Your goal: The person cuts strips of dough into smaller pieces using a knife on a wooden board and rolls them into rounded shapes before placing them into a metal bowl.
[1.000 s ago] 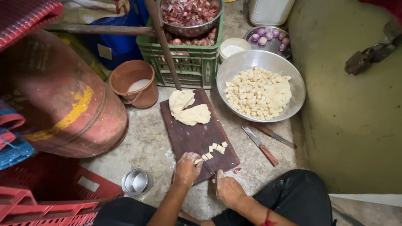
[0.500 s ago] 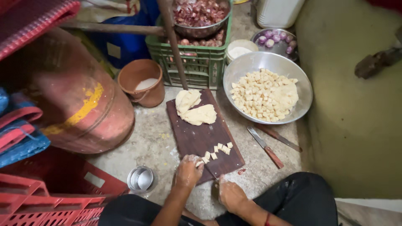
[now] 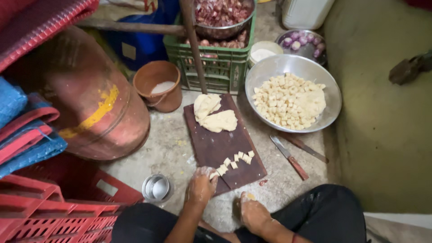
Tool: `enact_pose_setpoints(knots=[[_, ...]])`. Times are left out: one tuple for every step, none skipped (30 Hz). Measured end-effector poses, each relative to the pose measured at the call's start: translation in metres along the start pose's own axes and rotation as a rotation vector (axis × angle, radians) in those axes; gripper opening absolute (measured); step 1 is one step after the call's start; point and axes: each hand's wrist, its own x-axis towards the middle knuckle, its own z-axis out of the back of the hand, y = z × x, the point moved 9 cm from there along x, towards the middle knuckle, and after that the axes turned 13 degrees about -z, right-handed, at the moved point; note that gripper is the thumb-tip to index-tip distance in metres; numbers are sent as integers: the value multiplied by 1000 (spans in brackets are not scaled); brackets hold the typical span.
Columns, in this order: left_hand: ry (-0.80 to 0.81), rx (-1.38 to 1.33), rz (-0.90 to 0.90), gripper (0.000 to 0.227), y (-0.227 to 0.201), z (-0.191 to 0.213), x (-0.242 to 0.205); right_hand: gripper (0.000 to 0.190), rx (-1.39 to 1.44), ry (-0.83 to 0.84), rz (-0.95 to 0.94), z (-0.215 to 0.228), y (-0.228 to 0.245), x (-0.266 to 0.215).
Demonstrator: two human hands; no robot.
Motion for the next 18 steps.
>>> enact_pose_setpoints(knots=[[-2, -6, 19, 25, 1, -3, 4, 59, -7, -5, -5, 5, -3, -1], [-7, -12, 14, 25, -1, -7, 7, 57, 6, -15, -27, 11, -8, -1], [-9, -28, 11, 23, -1, -9, 6, 55, 26, -23, -48, 16, -9, -2], [-11, -44, 9, 22, 1, -13, 8, 55, 26, -26, -51, 21, -10, 3], [-9, -47, 7, 22, 2, -19, 13, 56, 24, -33, -79, 29, -13, 13], [-12, -73, -25, 23, -1, -25, 20, 58, 22, -39, -107, 36, -16, 21], [-18, -100, -55, 24, -5, -29, 24, 58, 20, -37, -109, 40, -16, 24], [-17, -103, -53, 24, -5, -30, 24, 54, 43, -41, -98, 45, -14, 27], [-9, -91, -55, 24, -4, -29, 27, 51, 64, -50, -79, 50, -12, 31], [-1, -79, -56, 25, -4, -28, 29, 51, 60, -52, -75, 52, -11, 31], [-1, -78, -54, 25, -4, -26, 26, 55, 33, -79, -48, 53, -7, 26], [-37, -95, -85, 28, -7, -21, 24, 60, 7, -105, -21, 54, -3, 22], [-70, -110, -119, 31, -8, -16, 22, 60, 10, -104, -21, 53, 1, 20], [-68, -108, -118, 31, -8, -17, 21, 61, 22, -89, -2, 51, 7, 17], [-72, -108, -79, 25, -5, -19, 20, 63, 32, -73, 15, 49, 11, 12], [-76, -107, -39, 20, -2, -21, 19, 63, 34, -71, 14, 49, 14, 11], [-77, -106, -36, 20, -1, -22, 19, 60, 30, -21, -27, 45, 13, 14], [-62, -83, -36, 18, -1, -25, 20, 57, 25, 29, -67, 39, 10, 16]])
